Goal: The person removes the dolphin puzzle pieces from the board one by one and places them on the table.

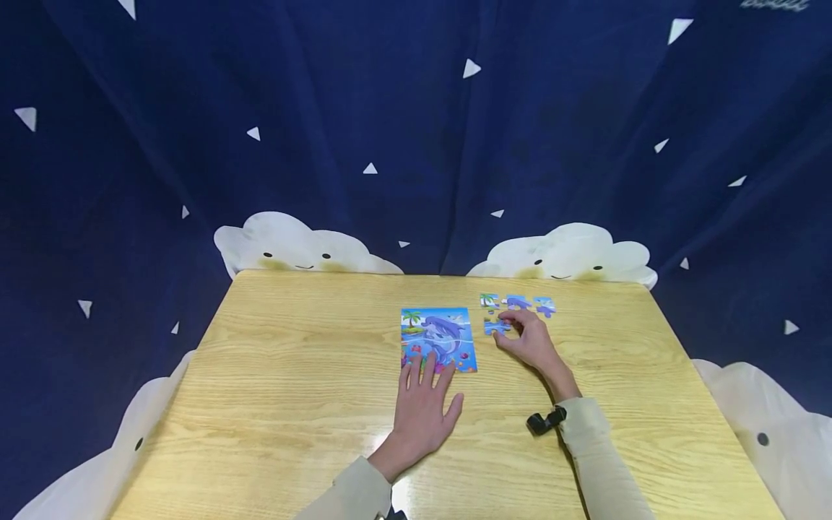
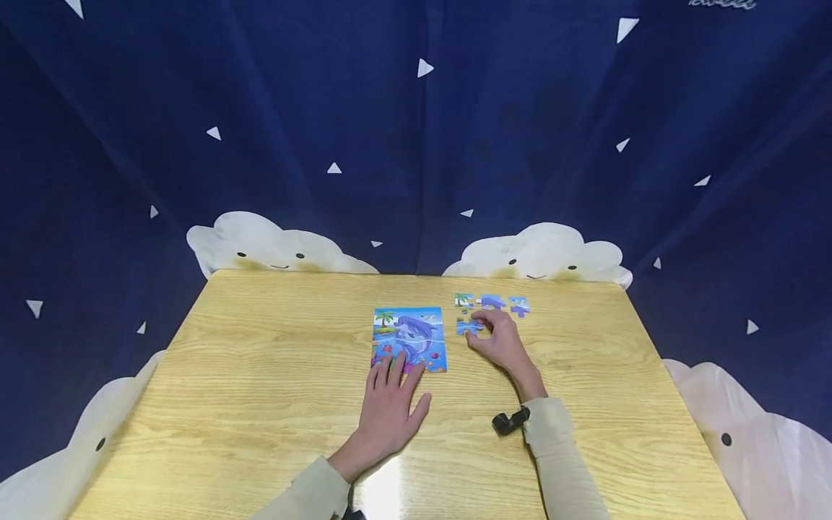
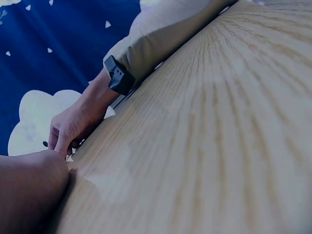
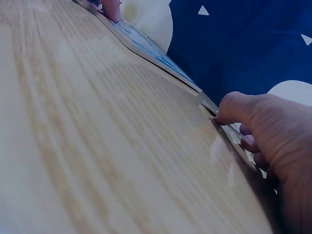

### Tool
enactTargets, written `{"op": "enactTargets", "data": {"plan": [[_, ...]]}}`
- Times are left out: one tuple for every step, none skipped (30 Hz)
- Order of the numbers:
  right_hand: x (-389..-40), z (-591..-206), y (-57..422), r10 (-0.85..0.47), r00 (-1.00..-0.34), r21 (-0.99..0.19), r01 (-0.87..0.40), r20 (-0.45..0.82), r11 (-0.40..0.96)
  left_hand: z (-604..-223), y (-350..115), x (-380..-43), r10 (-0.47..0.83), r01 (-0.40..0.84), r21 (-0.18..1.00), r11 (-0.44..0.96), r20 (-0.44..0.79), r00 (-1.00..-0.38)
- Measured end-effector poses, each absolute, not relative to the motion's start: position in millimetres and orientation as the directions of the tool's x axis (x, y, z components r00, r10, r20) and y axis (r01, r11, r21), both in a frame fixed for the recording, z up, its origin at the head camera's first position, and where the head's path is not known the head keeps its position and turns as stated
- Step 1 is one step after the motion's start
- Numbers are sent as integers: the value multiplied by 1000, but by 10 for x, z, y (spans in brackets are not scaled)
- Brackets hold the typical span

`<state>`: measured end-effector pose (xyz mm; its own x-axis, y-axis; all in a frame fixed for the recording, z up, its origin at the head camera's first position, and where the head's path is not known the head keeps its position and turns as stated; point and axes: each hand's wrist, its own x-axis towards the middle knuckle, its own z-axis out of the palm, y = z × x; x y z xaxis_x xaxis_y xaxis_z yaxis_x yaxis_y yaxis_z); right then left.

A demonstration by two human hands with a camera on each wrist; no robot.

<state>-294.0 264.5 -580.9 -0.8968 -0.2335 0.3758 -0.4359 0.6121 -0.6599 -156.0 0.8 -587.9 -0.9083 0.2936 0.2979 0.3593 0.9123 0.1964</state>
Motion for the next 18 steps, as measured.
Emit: {"op": "enactTargets", "data": {"plan": [[-2939,-5808,2642,-235,-896,-659,-438,378,611,-5882,6,-1559,293,358,198,912,296,-909],[-2937,-5806,2639,-236,-894,-657,-441,380,612,-5884,5,-1558,292,357,200,913,292,-911],[-2934,-5801,2637,-237,-893,-657,-443,382,610,-5887,5,-1558,292,356,200,913,287,-912],[-2931,-5797,2635,-236,-894,-661,-441,380,607,-5889,4,-1556,293,355,201,913,280,-914],[-2929,-5798,2634,-237,-894,-661,-442,380,606,-5892,3,-1556,294,355,202,913,277,-915],[-2926,-5796,2633,-237,-895,-665,-440,378,603,-5894,3,-1556,295,354,203,913,272,-916],[-2926,-5793,2630,-237,-897,-672,-437,372,599,-5896,2,-1556,295,353,203,913,269,-917],[-2931,-5800,2629,-239,-897,-670,-438,372,600,-5895,2,-1557,294,352,203,914,269,-917],[-2936,-5805,2627,-239,-897,-669,-437,372,601,-5894,1,-1558,293,352,204,914,271,-917],[-2940,-5810,2627,-238,-898,-669,-436,371,602,-5892,1,-1559,292,352,203,914,273,-916],[-2945,-5813,2625,-239,-896,-665,-439,375,604,-5891,1,-1561,292,351,202,914,275,-916],[-2948,-5813,2624,-237,-895,-663,-440,377,605,-5889,2,-1563,291,350,200,915,273,-917],[-2951,-5815,2624,-238,-893,-659,-444,382,607,-5888,3,-1564,291,349,198,916,269,-918],[-2950,-5813,2624,-238,-891,-654,-448,387,609,-5885,4,-1566,292,349,198,916,268,-918],[-2945,-5806,2623,-235,-891,-656,-446,388,609,-5884,6,-1566,293,349,197,916,264,-919],[-2938,-5801,2623,-234,-890,-655,-448,391,608,-5883,7,-1565,294,348,196,917,260,-920],[-2930,-5794,2623,-233,-890,-657,-447,391,607,-5881,9,-1564,295,348,196,917,255,-921],[-2920,-5788,2624,-231,-893,-661,-444,387,605,-5880,11,-1563,296,348,197,917,252,-921]]}}
